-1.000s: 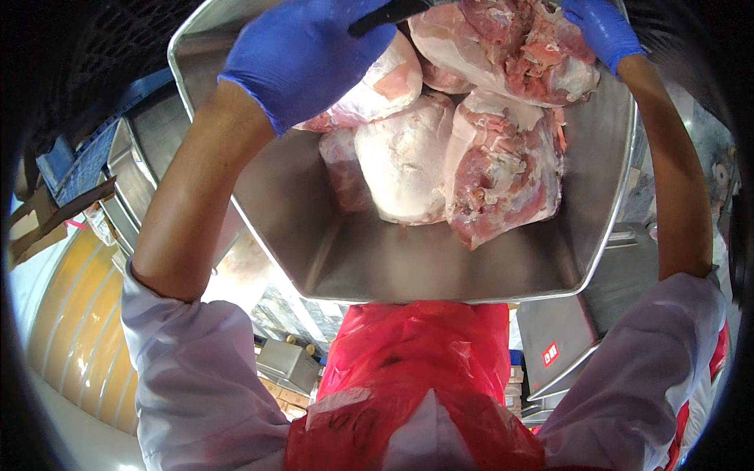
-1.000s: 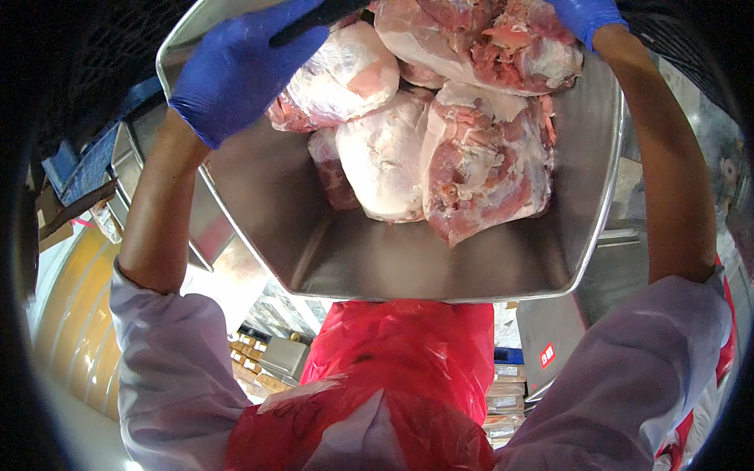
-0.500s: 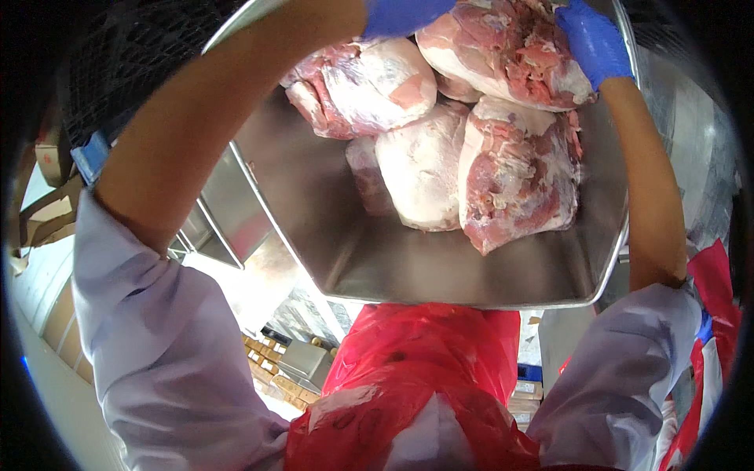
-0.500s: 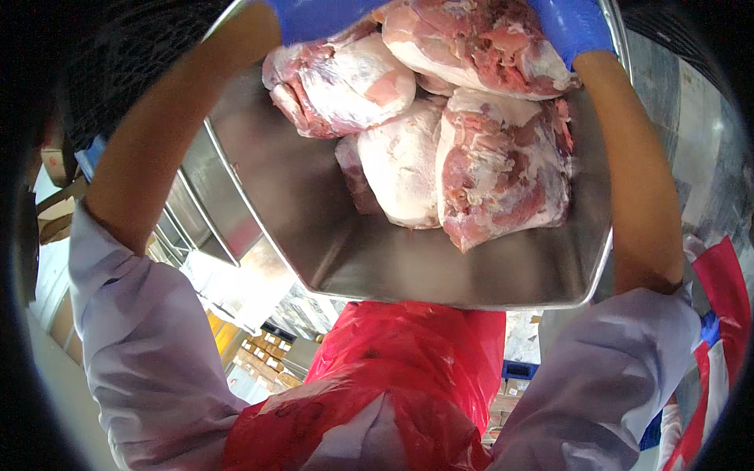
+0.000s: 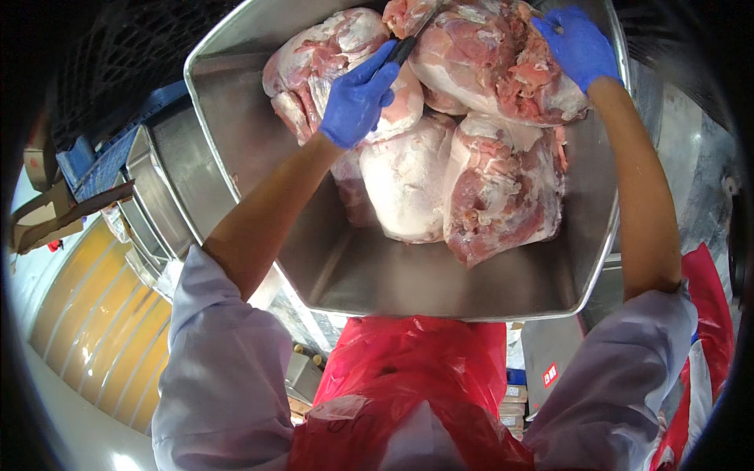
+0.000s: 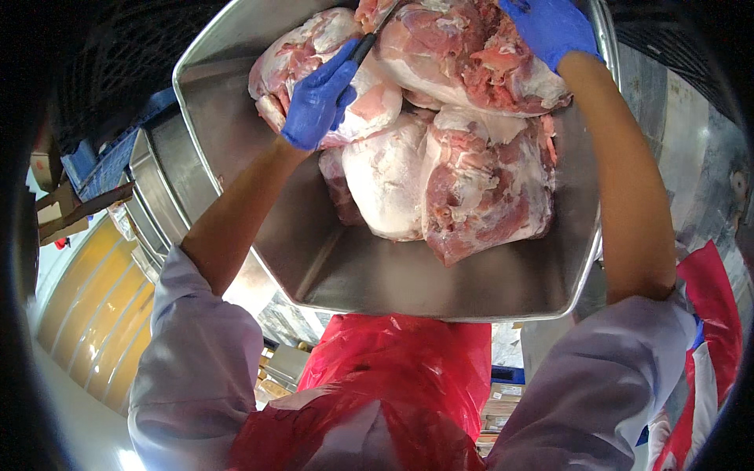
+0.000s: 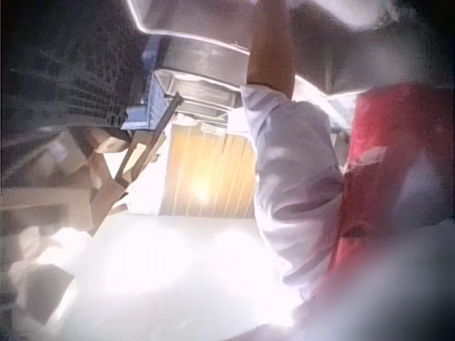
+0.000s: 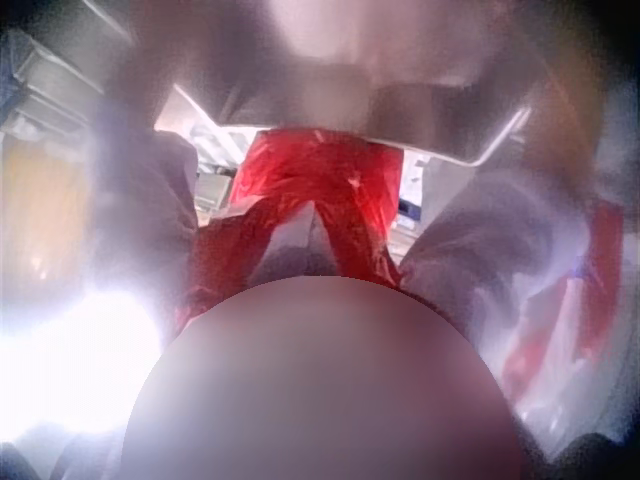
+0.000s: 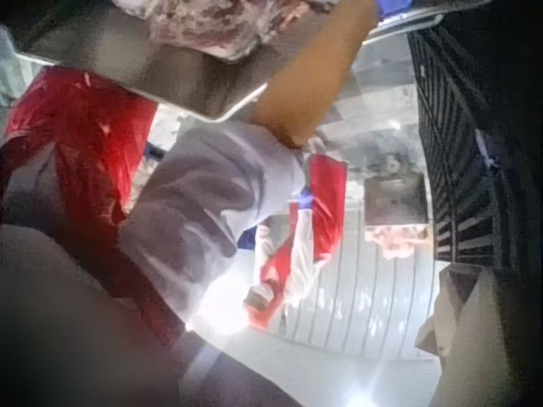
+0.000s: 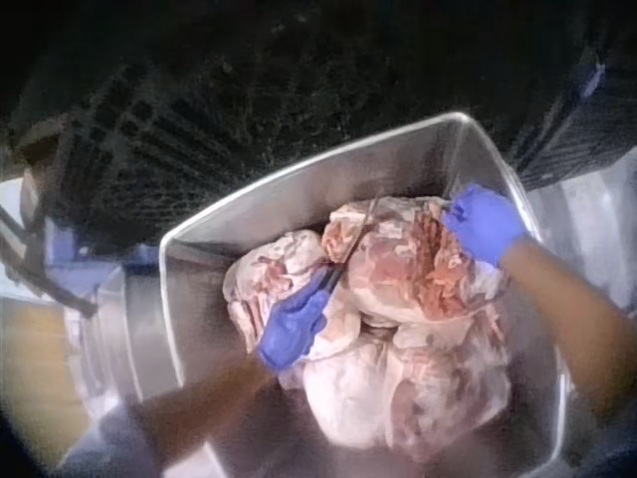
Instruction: The person uses a knife to cut large pieces of raw meat into smaller portions on a stainless steel tray. The person repeatedly repositions the meat and makes precise cuts to separate the sections.
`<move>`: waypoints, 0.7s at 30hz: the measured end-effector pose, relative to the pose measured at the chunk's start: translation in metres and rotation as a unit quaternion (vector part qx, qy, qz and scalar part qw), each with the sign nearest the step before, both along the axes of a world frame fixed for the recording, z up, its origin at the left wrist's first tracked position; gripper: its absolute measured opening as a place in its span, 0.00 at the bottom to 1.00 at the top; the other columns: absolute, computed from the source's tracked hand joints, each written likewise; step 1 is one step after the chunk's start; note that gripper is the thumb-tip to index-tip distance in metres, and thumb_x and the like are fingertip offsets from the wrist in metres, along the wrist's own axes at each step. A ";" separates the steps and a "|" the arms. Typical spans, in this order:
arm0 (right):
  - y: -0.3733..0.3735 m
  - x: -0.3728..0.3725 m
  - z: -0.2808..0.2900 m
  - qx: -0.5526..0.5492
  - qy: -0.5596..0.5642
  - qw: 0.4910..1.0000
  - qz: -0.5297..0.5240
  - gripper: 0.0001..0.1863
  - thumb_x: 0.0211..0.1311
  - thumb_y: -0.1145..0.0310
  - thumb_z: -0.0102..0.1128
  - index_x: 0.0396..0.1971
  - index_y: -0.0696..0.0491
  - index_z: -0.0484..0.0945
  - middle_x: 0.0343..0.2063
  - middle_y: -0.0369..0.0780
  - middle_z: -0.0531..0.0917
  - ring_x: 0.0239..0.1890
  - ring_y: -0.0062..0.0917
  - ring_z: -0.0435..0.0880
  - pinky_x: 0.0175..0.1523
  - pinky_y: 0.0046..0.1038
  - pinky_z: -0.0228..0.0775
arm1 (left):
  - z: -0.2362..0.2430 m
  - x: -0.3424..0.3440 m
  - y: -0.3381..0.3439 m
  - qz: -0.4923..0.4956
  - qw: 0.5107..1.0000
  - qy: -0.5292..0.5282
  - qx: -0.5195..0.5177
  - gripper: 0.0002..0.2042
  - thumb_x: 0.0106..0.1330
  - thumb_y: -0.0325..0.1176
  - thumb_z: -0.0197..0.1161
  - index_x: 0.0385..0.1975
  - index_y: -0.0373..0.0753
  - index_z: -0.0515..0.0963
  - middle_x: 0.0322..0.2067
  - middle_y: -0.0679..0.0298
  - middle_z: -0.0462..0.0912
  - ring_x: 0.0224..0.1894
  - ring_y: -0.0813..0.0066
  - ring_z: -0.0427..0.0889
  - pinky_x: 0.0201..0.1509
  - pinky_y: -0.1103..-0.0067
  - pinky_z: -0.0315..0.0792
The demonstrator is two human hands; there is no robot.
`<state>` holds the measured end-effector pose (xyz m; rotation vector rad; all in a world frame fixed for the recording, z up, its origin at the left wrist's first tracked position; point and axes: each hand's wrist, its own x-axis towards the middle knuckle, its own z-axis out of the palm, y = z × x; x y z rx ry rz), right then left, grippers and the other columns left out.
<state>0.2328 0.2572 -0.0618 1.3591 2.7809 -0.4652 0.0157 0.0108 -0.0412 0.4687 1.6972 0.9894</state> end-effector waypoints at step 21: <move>0.161 0.040 -0.074 -0.101 0.263 0.959 -0.021 0.09 0.51 0.65 0.60 0.23 0.56 0.82 0.24 0.48 0.82 0.31 0.44 0.81 0.39 0.40 0.74 | 0.082 -0.026 0.008 -0.321 0.861 0.395 0.023 0.19 0.66 0.31 0.60 0.58 0.42 0.73 0.52 0.60 0.80 0.52 0.81 0.76 0.57 0.79 0.70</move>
